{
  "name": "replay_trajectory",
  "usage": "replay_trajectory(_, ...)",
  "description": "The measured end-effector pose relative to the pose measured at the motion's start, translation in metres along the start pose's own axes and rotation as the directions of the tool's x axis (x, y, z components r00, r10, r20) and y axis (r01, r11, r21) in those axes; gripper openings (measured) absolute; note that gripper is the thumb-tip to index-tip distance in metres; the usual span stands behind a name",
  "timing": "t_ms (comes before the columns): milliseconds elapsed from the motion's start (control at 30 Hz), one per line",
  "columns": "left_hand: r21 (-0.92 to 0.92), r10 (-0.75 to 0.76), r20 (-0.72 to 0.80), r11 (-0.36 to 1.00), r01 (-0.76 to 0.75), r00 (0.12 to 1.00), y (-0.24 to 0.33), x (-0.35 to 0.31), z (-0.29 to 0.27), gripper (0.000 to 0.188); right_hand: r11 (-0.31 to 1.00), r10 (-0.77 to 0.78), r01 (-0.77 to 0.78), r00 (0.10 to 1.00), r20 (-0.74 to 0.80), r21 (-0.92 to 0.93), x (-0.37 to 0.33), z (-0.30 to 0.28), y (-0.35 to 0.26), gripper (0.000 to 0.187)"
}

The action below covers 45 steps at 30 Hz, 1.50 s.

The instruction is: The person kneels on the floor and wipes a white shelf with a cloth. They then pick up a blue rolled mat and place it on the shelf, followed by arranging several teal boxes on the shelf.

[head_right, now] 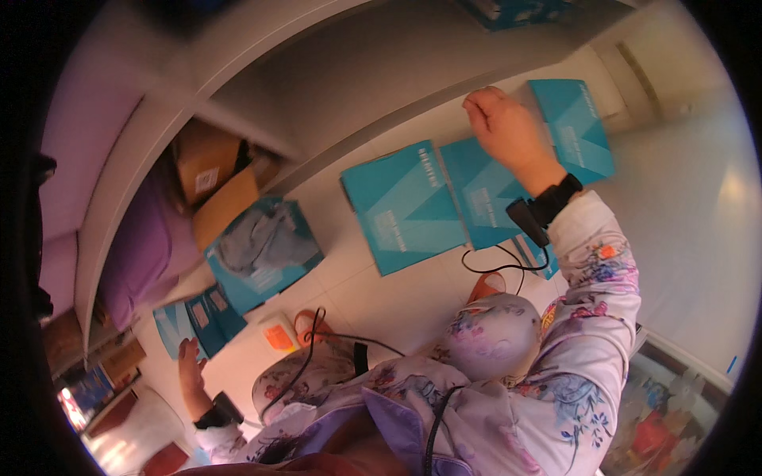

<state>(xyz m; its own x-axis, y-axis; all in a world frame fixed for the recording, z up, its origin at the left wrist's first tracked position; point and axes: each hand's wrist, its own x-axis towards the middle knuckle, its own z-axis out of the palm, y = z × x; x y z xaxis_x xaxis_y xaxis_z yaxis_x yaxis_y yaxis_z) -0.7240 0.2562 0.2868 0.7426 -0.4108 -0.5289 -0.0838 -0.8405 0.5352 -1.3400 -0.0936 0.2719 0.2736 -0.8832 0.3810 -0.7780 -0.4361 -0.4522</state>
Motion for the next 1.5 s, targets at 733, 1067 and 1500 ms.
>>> replay_trajectory(733, -0.505, 0.615, 0.749, 0.77, -0.389, 0.247, 0.51, -0.195, 0.605, 0.076, 0.803, 0.434, -0.222, 0.854, -0.287, 0.553, 0.05, -0.01, 0.132, 0.015)
replay_trajectory(1067, -0.582, 0.561, 0.783, 0.813, 0.001, 0.268, 0.591, -0.174, 0.699, 0.101, 0.736, 0.468, -0.239, 0.855, -0.223, 0.633, 0.052, -0.022, 0.132, 0.011)
replay_trajectory(1500, -0.568, 0.527, 0.78, 0.823, 0.028, 0.337, 0.561, -0.162, 0.673, 0.073, 0.733, 0.454, -0.215, 0.861, -0.228, 0.646, 0.053, -0.022, 0.136, 0.01)
